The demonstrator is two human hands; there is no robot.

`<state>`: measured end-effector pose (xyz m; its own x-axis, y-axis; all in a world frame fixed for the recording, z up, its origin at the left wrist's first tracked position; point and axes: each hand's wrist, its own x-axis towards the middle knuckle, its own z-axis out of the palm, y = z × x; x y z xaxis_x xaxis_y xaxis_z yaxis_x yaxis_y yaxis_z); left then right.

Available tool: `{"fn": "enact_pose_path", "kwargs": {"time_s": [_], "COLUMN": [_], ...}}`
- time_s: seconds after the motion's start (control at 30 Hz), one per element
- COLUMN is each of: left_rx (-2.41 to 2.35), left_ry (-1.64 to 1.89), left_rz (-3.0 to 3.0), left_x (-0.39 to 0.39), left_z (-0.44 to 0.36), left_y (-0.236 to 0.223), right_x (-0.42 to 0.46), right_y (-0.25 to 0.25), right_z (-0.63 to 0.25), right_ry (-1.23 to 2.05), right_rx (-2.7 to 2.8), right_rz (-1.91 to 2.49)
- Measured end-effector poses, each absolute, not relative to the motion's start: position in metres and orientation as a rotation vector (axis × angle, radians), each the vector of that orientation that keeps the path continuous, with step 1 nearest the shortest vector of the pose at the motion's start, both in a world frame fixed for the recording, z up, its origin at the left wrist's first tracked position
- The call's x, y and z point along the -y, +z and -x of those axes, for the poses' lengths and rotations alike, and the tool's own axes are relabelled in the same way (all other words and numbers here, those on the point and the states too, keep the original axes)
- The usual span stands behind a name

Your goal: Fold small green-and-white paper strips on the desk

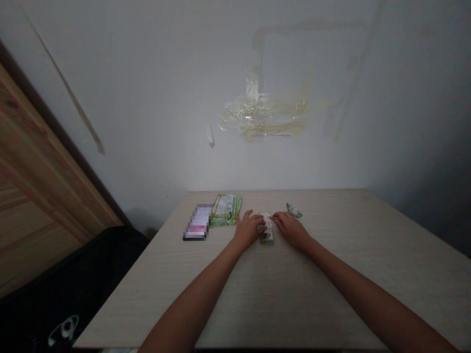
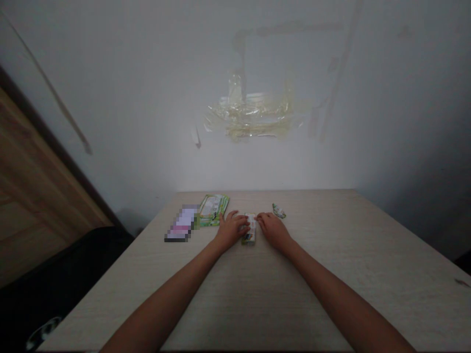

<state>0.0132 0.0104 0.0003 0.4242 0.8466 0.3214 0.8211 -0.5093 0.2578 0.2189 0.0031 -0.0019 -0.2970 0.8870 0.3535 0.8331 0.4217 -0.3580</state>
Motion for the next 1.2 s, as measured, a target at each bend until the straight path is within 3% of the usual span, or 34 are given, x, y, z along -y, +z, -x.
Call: {"fn": "enact_pose_path", "kwargs": {"time_s": [0.6,1.2], "left_rx": [-1.542,-1.614], "left_ry": [0.558,0.606], "left_rz": [-2.581,-2.579], "left_x": [-0.010,-0.010], "left_z": [-0.014,-0.011], "left_y": [0.004,0.002], "right_x": [-0.002,-0.007], "right_y": [0.011,-0.006], "right_z": [-0.205,-0.220], "right_ry": [-0.051,0.203], "right_rx": [2.200,2.074], "right_rz": [1.738,1.332]}}
